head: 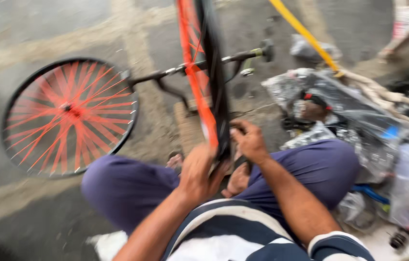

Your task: The person sits on the ground with a bicycle wheel resting on their lap and uses a spoke wrench to turn spoke nipples around the rim, tightening spokes section by section. They rotate the wheel to reach new areas and at times hold it on a truing stand while continuing to adjust the spokes.

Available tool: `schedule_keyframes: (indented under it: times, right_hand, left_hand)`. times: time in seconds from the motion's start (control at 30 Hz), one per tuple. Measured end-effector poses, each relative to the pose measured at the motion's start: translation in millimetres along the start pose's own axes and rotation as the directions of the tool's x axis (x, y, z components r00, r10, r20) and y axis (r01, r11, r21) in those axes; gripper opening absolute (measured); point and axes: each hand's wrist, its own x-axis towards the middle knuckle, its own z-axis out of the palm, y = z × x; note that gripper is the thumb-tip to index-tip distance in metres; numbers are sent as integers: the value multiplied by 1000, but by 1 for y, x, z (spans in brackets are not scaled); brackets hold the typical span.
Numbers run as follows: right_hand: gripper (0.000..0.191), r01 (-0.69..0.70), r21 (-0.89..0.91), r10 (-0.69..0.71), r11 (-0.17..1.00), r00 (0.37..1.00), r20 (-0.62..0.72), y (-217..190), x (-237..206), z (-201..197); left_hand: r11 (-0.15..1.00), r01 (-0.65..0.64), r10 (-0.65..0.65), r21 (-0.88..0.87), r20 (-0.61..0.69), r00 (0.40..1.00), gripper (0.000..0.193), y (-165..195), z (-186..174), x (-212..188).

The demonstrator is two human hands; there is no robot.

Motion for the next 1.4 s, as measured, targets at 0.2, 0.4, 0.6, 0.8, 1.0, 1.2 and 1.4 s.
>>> schedule_keyframes:
  times: [0.2,0.4,0.6,0.8,1.0,1.2,1.4]
  right_hand:
    - [24,-92,25,92,995,995,-36,-16,4,-5]
    - [30,85,-161,-93,983,995,-43,24,6,-4]
    - [15,58,-86,-56,995,998,30,29,-5,-21]
    - [23,-344,-35,345,938,938,14,2,-5,-5]
    - [23,-29,131,19,991,997,74,3,-1,1]
    - [23,-76,44,72,996,994,86,0,-4,0]
    - [18,-165,-134,176,977,982,73,9,-4,-3]
  left_hand:
    - [913,252,-338,322,247,908,38,-41,26,-60]
    - [930,131,-216,344,222,951,36,-42,32,-77]
    - [942,127,-192,310,190,963,33,-33,28,-80]
    - [939,129,-200,319,202,959,27,-33,27,-80]
    - [939,117,-192,324,208,959,30,-36,27,-83]
    - [942,105,-180,319,216,960,29,-38,27,-85]
    - [942,103,-184,319,236,954,30,-39,29,-87]
